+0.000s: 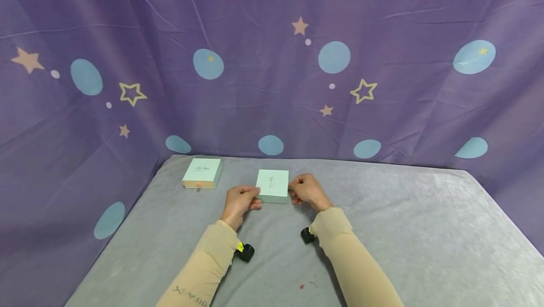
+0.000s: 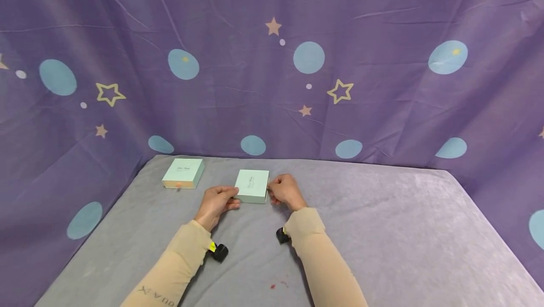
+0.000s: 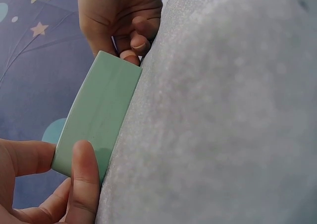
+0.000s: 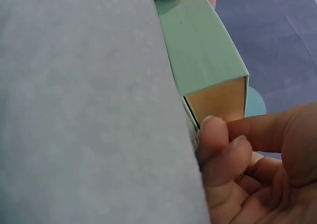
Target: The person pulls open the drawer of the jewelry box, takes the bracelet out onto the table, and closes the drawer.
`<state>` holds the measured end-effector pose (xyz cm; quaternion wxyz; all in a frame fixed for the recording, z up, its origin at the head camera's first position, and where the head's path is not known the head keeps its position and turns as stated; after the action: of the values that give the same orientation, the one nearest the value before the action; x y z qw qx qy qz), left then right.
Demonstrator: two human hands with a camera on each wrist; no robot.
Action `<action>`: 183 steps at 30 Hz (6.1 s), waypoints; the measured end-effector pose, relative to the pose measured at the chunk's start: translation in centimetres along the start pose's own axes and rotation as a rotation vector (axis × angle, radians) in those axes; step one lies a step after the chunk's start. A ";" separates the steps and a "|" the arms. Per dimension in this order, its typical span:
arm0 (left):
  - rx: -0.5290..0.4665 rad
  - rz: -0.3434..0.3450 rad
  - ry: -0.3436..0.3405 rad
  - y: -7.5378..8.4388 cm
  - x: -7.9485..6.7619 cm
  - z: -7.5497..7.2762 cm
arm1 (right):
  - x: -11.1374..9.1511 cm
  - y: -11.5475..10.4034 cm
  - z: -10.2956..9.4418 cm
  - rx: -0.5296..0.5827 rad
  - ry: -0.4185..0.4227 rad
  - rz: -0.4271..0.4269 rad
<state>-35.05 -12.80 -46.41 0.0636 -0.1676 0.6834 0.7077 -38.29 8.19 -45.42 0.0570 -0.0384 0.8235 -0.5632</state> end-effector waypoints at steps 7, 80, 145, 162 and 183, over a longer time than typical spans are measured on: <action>0.007 -0.002 0.006 0.0 0.0 -0.1 | 0.2 0.0 0.0 -0.012 -0.003 -0.016; -0.002 -0.018 -0.002 -0.1 0.0 0.1 | 0.0 1.1 -0.7 0.071 0.010 0.064; 0.005 -0.032 -0.001 -0.1 -0.1 0.0 | -0.3 1.6 -1.7 0.124 0.024 0.086; -0.001 -0.014 -0.010 -0.1 0.2 0.1 | -0.2 1.9 -1.9 0.119 0.028 0.088; 0.010 -0.012 0.000 -0.1 0.1 -0.1 | -0.2 2.1 -2.1 0.135 0.030 0.097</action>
<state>-35.07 -12.87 -46.48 0.0686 -0.1713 0.6860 0.7038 -38.40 10.94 -46.57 0.0740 0.0139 0.7853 -0.6145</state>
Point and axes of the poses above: each hand's wrist, its own x-axis towards the middle knuckle, its own z-axis out of the palm, y = z × x, the point moved 10 cm from there along x, towards the middle knuckle, and after that the axes turned 7 degrees about -z, right-handed, at the moved point
